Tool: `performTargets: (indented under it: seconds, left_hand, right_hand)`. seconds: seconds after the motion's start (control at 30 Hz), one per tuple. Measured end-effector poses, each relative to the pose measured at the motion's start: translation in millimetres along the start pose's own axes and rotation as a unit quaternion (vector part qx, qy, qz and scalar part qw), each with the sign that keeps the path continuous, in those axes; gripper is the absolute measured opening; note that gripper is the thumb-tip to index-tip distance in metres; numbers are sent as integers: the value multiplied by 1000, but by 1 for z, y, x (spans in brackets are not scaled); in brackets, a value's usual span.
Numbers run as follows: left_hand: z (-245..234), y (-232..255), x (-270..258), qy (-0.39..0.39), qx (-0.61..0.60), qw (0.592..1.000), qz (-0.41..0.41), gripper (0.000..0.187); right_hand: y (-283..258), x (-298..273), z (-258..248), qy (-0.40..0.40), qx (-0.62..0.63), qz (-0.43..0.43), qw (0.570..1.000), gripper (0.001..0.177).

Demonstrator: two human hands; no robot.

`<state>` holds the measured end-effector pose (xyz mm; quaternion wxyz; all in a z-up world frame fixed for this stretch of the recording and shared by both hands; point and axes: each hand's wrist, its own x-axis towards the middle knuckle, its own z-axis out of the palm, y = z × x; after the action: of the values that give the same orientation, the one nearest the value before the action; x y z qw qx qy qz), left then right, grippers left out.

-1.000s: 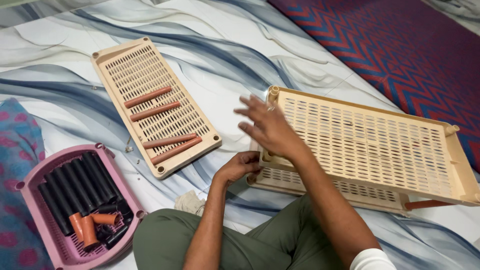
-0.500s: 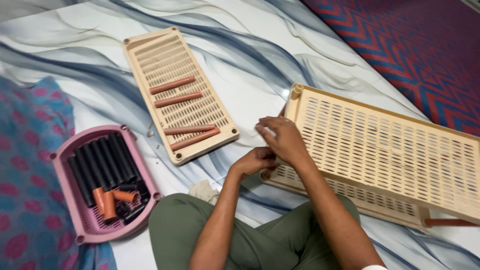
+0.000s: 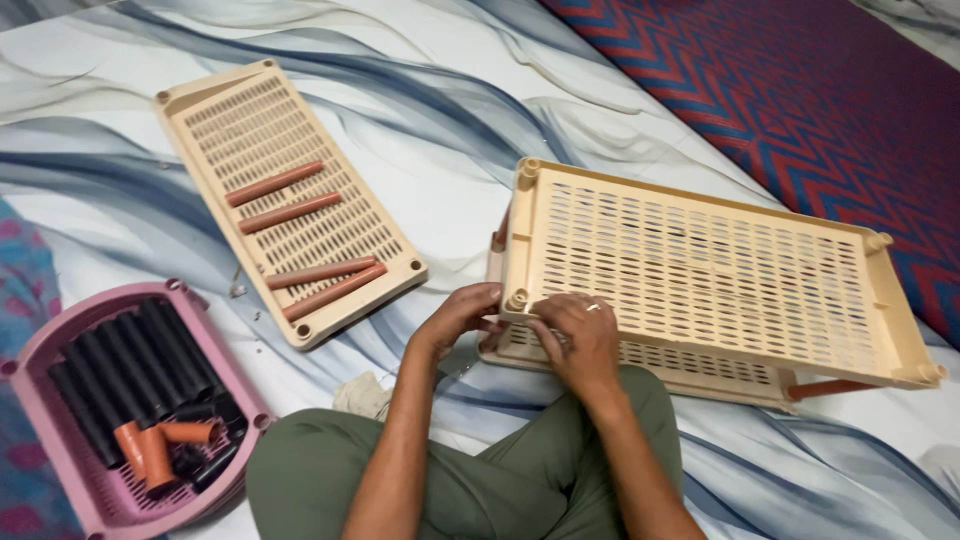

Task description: The person assembles a small plastic stool by inserting cylindrical legs into the corner holes of a perforated tray. They wipe the tray with a cloth, insert the legs one by one, and then stack a second tray on top to form a two-tiered stand.

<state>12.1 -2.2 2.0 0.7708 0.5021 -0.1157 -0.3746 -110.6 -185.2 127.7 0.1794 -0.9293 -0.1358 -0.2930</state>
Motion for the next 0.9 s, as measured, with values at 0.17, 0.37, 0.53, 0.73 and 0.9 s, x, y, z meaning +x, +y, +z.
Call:
performTargets:
  seconds: [0.17,0.37,0.53,0.73,0.9]
  left_hand:
    - [6,6,-13,-6,50,999,17,47]
    - [10,21,-28,-87,66,994,-26,46]
    - [12,27,-35,-114,70,991,-16,49]
    - [12,29,-32,-69,74,994,-38,49]
    - [-8,16,-25,52,91,994,2,42]
  right_hand:
    - [-1,-7,9,7,15,8,1000,17]
    - [-17,-17,-5,23,29,-7,999,18]
    - [-20,-12,-8,16,33,-4,999,19]
    - [-10,-16,-4,57,41,-39,997,23]
    - [37,-48,-10,230,-11,99,968,32]
